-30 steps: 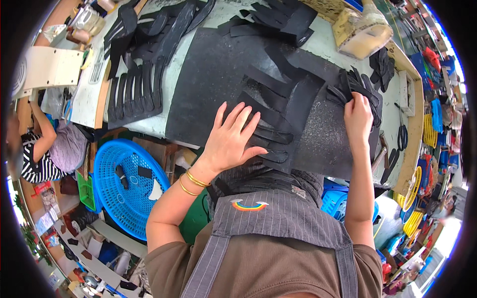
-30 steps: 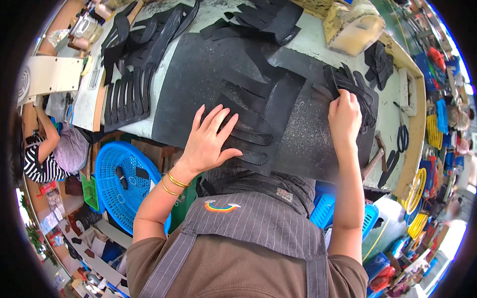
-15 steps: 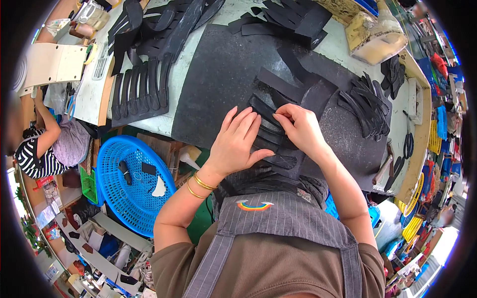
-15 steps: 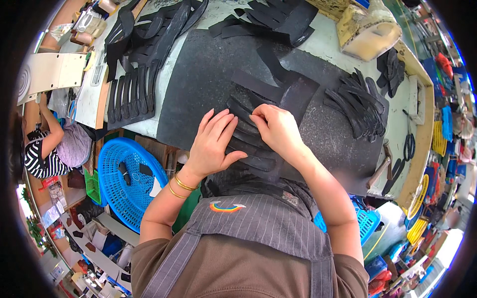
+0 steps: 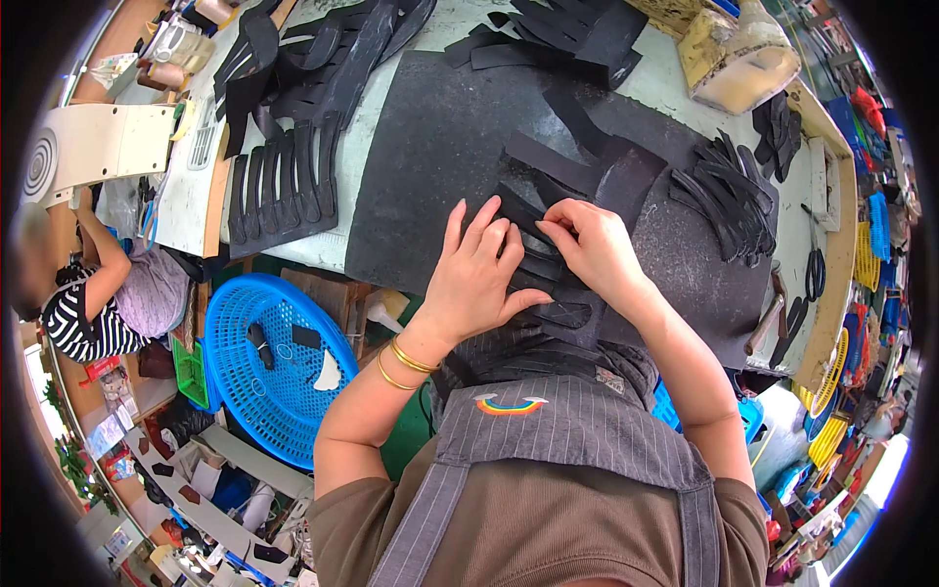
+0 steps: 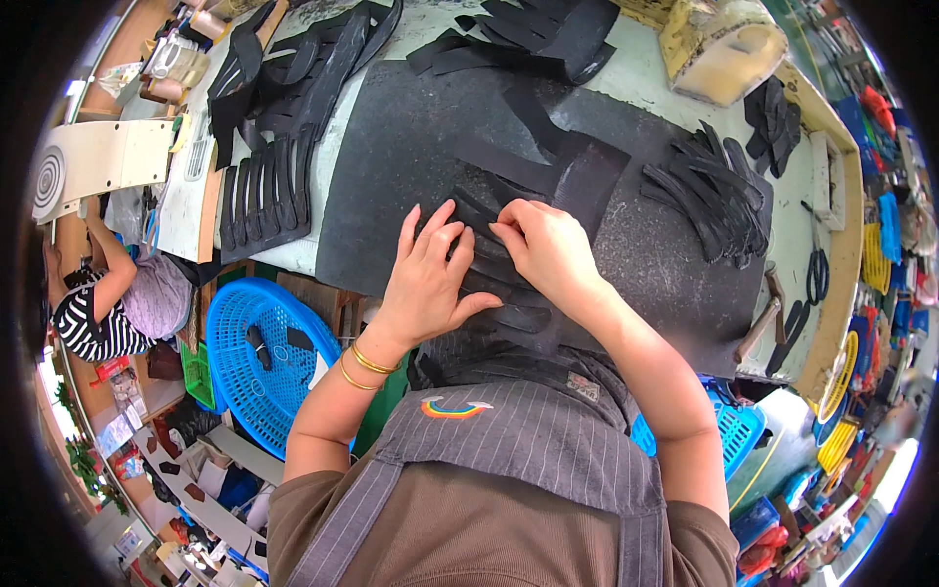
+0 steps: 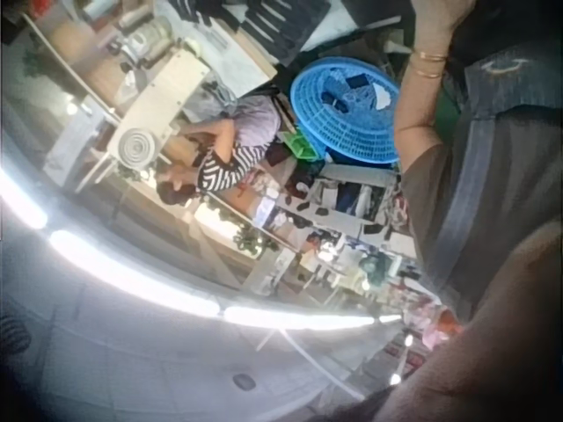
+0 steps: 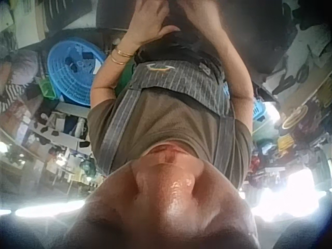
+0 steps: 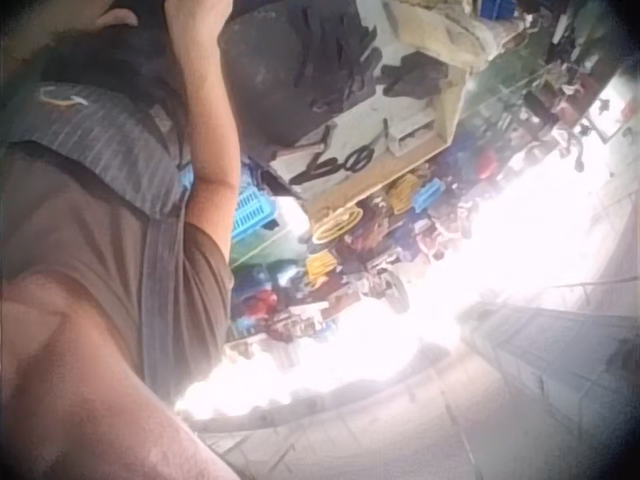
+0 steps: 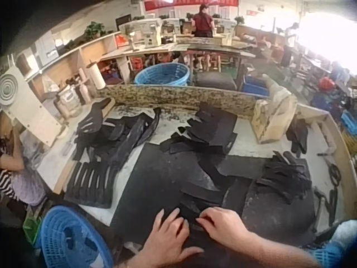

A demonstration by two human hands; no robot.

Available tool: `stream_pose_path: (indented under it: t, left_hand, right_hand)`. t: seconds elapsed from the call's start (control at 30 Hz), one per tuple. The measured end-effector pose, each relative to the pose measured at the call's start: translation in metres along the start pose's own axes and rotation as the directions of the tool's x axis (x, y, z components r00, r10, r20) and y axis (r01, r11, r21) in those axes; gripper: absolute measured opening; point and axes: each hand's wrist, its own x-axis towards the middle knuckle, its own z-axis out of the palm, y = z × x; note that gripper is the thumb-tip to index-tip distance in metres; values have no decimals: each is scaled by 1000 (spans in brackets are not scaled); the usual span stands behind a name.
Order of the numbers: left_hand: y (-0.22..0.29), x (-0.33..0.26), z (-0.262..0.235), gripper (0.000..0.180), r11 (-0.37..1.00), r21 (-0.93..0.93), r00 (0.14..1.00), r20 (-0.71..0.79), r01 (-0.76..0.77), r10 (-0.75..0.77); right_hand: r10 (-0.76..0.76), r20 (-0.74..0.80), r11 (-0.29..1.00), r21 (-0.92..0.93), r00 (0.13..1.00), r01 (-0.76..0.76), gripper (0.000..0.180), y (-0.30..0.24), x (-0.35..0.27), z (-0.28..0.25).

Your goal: Arranging and assembling black synthetic shoe components on a workstation.

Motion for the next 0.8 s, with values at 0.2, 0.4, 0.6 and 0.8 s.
stream_pose_path:
  t: [0.2,0.4,0.6,0.8]
  left_hand:
    - [-4,-1,0,73,1000,-7,1000,-20,-22,22]
    - [2,4,-7,77,997,67,998,49,-34,31]
    - [12,16,-13,77,995,88,996,82,-39,32]
    - [11,16,-7,69,986,-146,995,45,-82,89]
  right_hand:
    - [95,-90,989,125,991,-83,20,12,-31,-28]
    - [251,-21,940,243,968,-239,18,23,-38,-32]
    - [-62,-112,982,-182,992,41,26,22,-39,-24]
    - [-191,-179,967,-202,965,154,28,-1,-7,-33]
